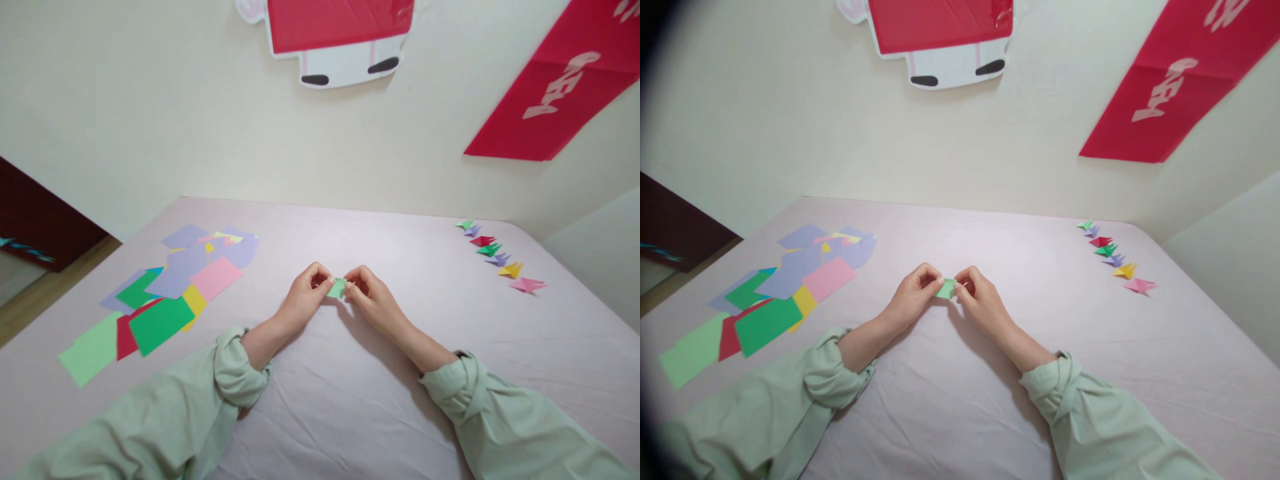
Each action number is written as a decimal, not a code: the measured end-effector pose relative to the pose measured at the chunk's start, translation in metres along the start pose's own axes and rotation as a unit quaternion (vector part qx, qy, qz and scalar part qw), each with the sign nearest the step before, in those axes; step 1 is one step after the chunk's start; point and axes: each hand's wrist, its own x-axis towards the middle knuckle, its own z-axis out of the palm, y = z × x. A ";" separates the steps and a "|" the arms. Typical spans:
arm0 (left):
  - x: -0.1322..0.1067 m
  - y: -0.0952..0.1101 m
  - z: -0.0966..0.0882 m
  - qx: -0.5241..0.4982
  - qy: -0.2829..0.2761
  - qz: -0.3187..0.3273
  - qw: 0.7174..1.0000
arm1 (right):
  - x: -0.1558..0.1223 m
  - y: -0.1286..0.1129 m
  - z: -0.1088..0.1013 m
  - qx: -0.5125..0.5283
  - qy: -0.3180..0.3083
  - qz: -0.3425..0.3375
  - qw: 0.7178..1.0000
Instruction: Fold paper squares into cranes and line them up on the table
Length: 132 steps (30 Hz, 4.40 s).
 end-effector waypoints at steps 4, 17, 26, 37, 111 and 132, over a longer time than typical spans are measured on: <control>-0.004 0.006 0.003 0.057 -0.030 0.016 0.998 | -0.003 -0.004 0.005 -0.023 -0.005 -0.006 1.000; -0.010 0.015 0.001 0.278 -0.039 0.116 0.953 | -0.006 -0.007 0.002 -0.113 -0.017 -0.035 0.993; -0.009 0.010 -0.002 0.257 -0.015 0.099 0.961 | -0.004 -0.006 0.000 -0.084 -0.008 -0.019 0.996; -0.007 0.005 -0.004 0.164 0.021 0.053 0.985 | -0.003 -0.004 -0.001 -0.015 0.021 0.012 1.000; -0.009 -0.001 0.006 0.009 -0.086 -0.009 0.996 | -0.003 0.000 0.003 0.098 0.011 0.042 0.994; -0.011 0.006 0.006 0.071 -0.081 -0.021 0.994 | -0.006 -0.004 0.001 0.060 0.035 0.008 0.998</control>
